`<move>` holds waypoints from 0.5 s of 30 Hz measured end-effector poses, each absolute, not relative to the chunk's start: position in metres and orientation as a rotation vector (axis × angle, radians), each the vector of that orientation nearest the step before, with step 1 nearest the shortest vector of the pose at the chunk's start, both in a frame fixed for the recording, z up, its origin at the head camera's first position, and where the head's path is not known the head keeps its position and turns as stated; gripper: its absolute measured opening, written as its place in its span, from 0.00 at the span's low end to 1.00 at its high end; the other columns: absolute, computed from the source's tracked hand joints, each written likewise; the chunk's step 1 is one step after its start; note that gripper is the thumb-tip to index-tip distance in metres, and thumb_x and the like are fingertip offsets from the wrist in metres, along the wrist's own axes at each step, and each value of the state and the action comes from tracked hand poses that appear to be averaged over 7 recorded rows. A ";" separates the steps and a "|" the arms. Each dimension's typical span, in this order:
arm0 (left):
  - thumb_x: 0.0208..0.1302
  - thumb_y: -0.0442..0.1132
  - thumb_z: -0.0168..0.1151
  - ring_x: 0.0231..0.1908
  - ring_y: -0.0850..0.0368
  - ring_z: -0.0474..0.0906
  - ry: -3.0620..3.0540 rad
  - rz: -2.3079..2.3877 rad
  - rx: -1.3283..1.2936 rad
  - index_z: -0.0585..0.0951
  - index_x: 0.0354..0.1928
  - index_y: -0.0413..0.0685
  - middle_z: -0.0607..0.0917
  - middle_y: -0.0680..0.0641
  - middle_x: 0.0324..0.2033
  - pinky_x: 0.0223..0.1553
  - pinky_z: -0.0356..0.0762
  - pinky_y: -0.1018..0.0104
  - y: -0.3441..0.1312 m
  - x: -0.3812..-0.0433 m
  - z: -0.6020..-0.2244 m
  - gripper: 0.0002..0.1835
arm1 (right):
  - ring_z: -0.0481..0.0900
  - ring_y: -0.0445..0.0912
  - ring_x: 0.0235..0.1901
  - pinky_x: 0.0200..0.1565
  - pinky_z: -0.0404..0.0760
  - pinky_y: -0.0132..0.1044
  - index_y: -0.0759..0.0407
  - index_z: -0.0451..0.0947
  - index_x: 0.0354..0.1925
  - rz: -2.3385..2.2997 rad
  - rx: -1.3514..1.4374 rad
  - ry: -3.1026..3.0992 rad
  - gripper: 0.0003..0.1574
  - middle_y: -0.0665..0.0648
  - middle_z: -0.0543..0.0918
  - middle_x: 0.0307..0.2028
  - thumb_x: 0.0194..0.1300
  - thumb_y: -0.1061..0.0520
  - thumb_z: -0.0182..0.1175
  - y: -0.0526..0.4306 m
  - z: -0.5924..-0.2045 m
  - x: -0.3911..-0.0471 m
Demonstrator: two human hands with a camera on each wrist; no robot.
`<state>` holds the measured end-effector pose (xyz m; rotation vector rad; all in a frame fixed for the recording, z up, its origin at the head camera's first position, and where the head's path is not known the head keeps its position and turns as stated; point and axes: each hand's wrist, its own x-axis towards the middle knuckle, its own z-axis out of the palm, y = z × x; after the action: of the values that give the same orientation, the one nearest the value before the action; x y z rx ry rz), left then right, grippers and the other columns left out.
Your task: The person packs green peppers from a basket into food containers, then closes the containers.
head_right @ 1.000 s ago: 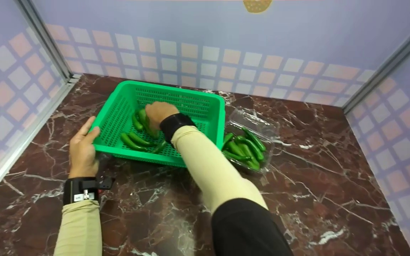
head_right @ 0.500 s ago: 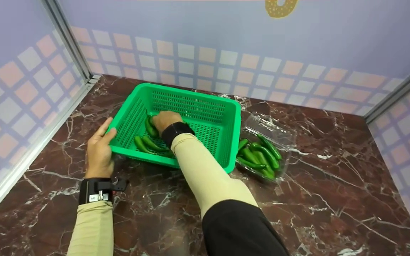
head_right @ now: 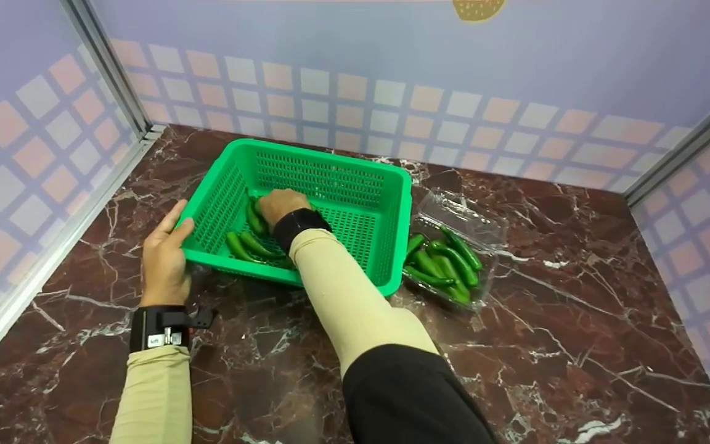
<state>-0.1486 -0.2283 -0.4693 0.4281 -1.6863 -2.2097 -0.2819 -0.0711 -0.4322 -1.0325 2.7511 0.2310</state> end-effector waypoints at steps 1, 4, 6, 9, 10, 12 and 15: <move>0.81 0.36 0.52 0.84 0.52 0.45 -1.687 -2.209 0.426 0.67 0.79 0.48 0.56 0.46 0.83 0.85 0.45 0.54 -0.228 -0.148 -0.470 0.28 | 0.87 0.53 0.38 0.47 0.91 0.49 0.56 0.72 0.27 0.226 -1.032 2.749 0.18 0.58 0.84 0.32 0.74 0.53 0.63 -0.072 -0.433 -0.283; 0.81 0.37 0.52 0.84 0.52 0.46 -1.687 -2.206 0.420 0.67 0.79 0.48 0.56 0.46 0.83 0.85 0.45 0.54 -0.229 -0.148 -0.470 0.28 | 0.84 0.51 0.36 0.47 0.91 0.49 0.57 0.73 0.29 0.214 -1.030 2.734 0.16 0.58 0.83 0.33 0.72 0.54 0.64 -0.073 -0.433 -0.286; 0.81 0.37 0.52 0.84 0.52 0.45 -1.686 -2.205 0.416 0.67 0.79 0.48 0.56 0.46 0.83 0.85 0.45 0.54 -0.229 -0.148 -0.470 0.27 | 0.81 0.51 0.35 0.48 0.90 0.49 0.58 0.75 0.30 0.197 -1.027 2.721 0.13 0.58 0.84 0.34 0.71 0.55 0.65 -0.073 -0.434 -0.289; 0.81 0.37 0.51 0.84 0.52 0.45 -1.691 -2.201 0.407 0.66 0.79 0.48 0.55 0.46 0.83 0.85 0.45 0.54 -0.229 -0.147 -0.470 0.27 | 0.81 0.51 0.36 0.49 0.89 0.50 0.59 0.79 0.34 0.176 -1.020 2.701 0.10 0.60 0.87 0.38 0.70 0.55 0.66 -0.073 -0.434 -0.293; 0.81 0.37 0.51 0.84 0.52 0.45 -1.694 -2.201 0.405 0.66 0.79 0.48 0.55 0.47 0.84 0.85 0.46 0.54 -0.229 -0.147 -0.470 0.27 | 0.82 0.52 0.37 0.49 0.89 0.50 0.60 0.80 0.36 0.170 -1.015 2.696 0.09 0.60 0.87 0.39 0.70 0.55 0.66 -0.073 -0.433 -0.294; 0.81 0.37 0.51 0.84 0.52 0.45 -1.701 -2.203 0.401 0.66 0.79 0.48 0.55 0.46 0.84 0.85 0.46 0.54 -0.229 -0.147 -0.470 0.28 | 0.83 0.52 0.39 0.50 0.89 0.50 0.61 0.82 0.39 0.153 -1.000 2.683 0.08 0.61 0.88 0.41 0.69 0.56 0.66 -0.072 -0.433 -0.295; 0.81 0.37 0.51 0.84 0.52 0.45 -1.700 -2.202 0.405 0.66 0.79 0.48 0.56 0.46 0.83 0.85 0.46 0.54 -0.230 -0.147 -0.470 0.28 | 0.85 0.54 0.42 0.52 0.88 0.50 0.62 0.84 0.43 0.129 -0.991 2.665 0.11 0.62 0.89 0.44 0.69 0.54 0.67 -0.071 -0.431 -0.297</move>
<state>-0.1471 -0.2299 -0.4698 0.4047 -1.6999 -2.2018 -0.2968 -0.0711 -0.4310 -0.9907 2.6654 0.1292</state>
